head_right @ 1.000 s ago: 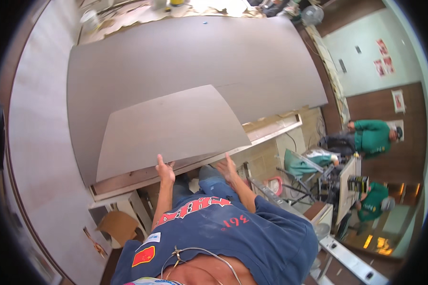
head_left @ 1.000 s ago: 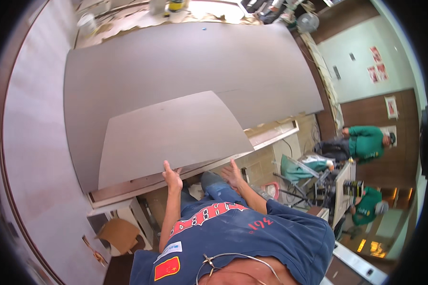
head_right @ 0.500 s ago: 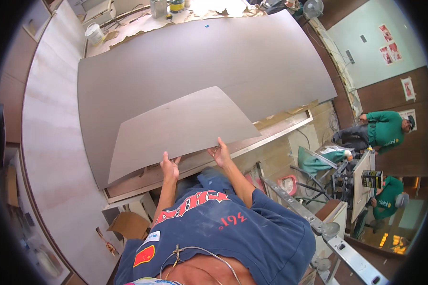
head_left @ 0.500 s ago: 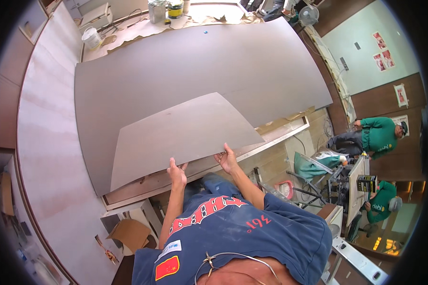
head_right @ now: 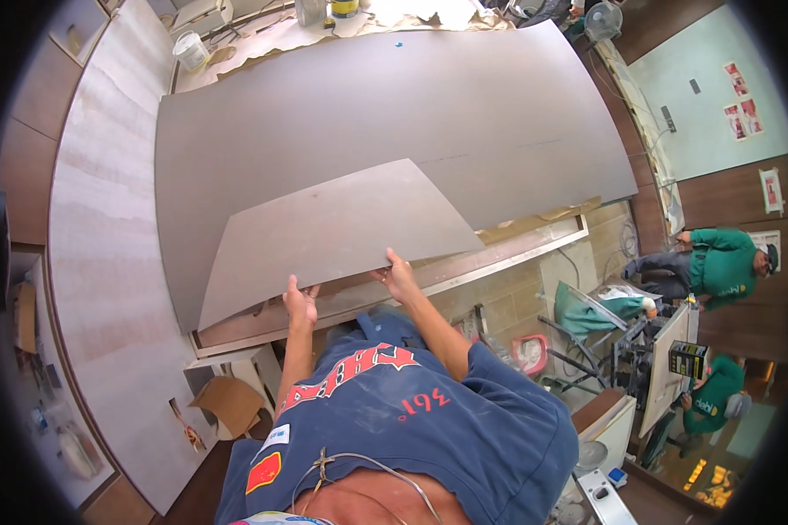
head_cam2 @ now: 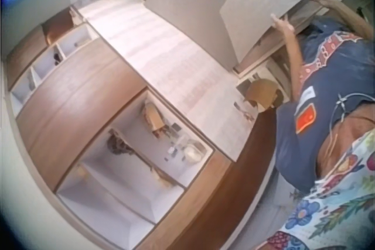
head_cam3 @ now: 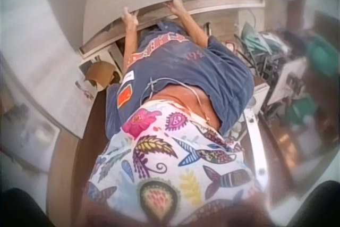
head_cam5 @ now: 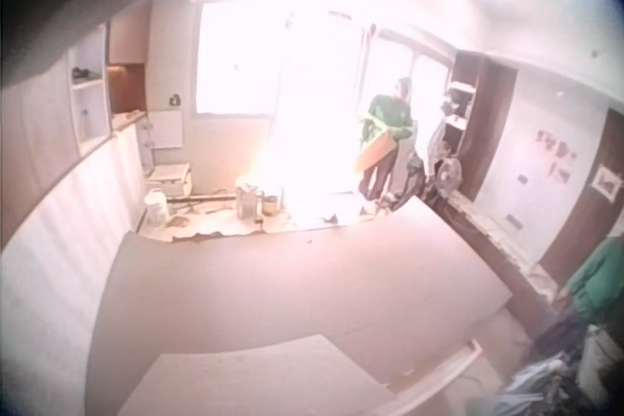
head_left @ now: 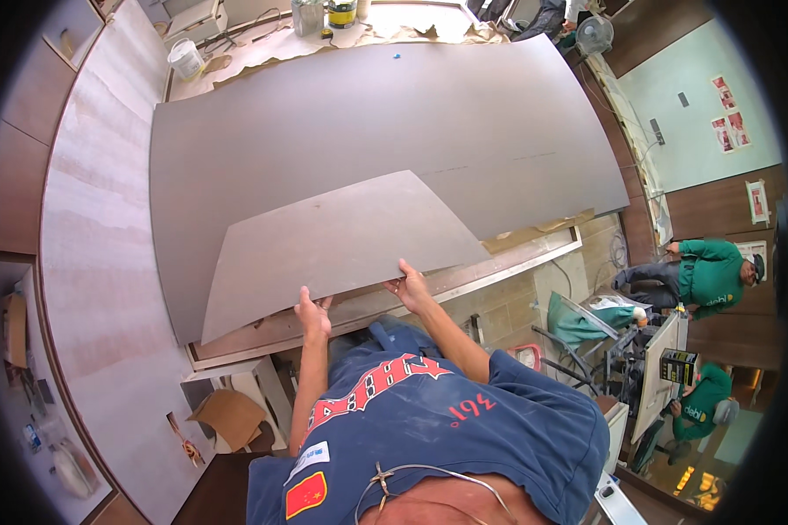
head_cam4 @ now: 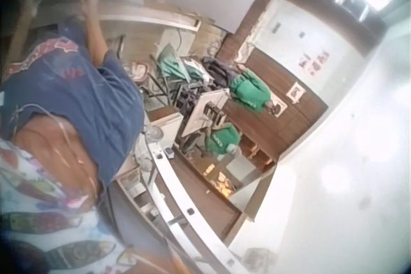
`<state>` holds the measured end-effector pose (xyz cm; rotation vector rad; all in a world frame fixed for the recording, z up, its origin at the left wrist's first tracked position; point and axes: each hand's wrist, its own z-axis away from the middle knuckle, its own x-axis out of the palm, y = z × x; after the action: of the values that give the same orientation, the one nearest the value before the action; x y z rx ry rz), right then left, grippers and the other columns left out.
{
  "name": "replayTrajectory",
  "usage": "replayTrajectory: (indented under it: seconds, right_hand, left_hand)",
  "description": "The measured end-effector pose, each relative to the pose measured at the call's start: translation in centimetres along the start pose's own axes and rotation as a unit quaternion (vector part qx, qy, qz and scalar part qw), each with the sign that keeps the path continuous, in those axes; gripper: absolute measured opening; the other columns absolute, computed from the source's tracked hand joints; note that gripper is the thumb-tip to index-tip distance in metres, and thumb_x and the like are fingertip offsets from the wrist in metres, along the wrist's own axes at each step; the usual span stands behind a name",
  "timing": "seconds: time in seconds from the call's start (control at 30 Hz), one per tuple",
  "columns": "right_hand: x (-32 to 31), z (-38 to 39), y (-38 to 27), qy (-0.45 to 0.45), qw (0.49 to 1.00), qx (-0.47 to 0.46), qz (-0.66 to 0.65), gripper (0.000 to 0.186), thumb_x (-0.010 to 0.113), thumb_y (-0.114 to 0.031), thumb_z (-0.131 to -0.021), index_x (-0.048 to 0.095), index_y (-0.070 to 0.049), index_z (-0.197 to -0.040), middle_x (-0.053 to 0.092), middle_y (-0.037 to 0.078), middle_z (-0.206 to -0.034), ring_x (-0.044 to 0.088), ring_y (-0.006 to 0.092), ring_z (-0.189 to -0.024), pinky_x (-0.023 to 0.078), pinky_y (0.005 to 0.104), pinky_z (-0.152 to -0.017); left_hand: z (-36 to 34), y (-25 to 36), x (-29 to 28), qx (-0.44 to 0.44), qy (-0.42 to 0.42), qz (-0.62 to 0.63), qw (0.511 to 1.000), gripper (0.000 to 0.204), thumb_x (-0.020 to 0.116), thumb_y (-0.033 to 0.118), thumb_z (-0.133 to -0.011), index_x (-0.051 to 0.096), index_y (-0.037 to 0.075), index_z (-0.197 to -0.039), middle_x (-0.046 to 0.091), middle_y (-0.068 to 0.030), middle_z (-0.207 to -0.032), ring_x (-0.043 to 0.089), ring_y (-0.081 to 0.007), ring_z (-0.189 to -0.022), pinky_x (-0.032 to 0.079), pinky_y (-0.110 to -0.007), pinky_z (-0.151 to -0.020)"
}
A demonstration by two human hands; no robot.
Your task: The person positions and aligns large grey panels onto a curved wall structure. They use a tape measure to mark measurements on the panels and a pencil to make marks. The person works alongside another individual in a construction setting.
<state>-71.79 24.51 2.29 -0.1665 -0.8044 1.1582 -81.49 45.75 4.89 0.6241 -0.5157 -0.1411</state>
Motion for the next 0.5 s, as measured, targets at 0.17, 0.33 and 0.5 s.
replayTrajectory:
  seconds: [0.17,0.33,0.5]
  right_hand:
    - [0.9,-0.1,-0.7,0.007,1.0,0.025,0.003,0.035,0.049,-0.033,-0.096,0.052,-0.006,-0.118,0.061,0.01,-0.112,0.058,0.0247,-0.101,0.049,0.0421,-0.086]
    - [2.3,0.7,-1.7,0.005,1.0,0.028,-0.011,0.035,0.049,-0.032,-0.097,0.052,-0.004,-0.117,0.06,0.011,-0.111,0.059,0.0243,-0.101,0.05,0.0424,-0.086]
    - [2.5,0.4,-2.6,0.001,0.999,0.036,-0.022,0.033,0.049,-0.031,-0.096,0.052,-0.004,-0.116,0.06,0.01,-0.109,0.058,0.0242,-0.099,0.05,0.0427,-0.087]
  left_hand:
    - [0.0,0.5,0.3,0.006,0.003,0.013,1.0,0.035,0.051,0.022,-0.095,0.044,0.0,-0.122,0.053,-0.0142,-0.118,0.056,-0.0304,-0.106,0.052,-0.048,-0.089]
    - [-0.2,0.6,0.6,0.015,0.004,0.005,1.0,0.038,0.05,0.023,-0.096,0.041,0.0,-0.125,0.051,-0.0139,-0.122,0.054,-0.0308,-0.11,0.051,-0.048,-0.091]
    - [-0.1,0.8,1.6,0.015,0.019,0.007,1.0,0.038,0.049,0.024,-0.096,0.041,0.001,-0.125,0.05,-0.0136,-0.124,0.054,-0.0308,-0.11,0.05,-0.048,-0.091]
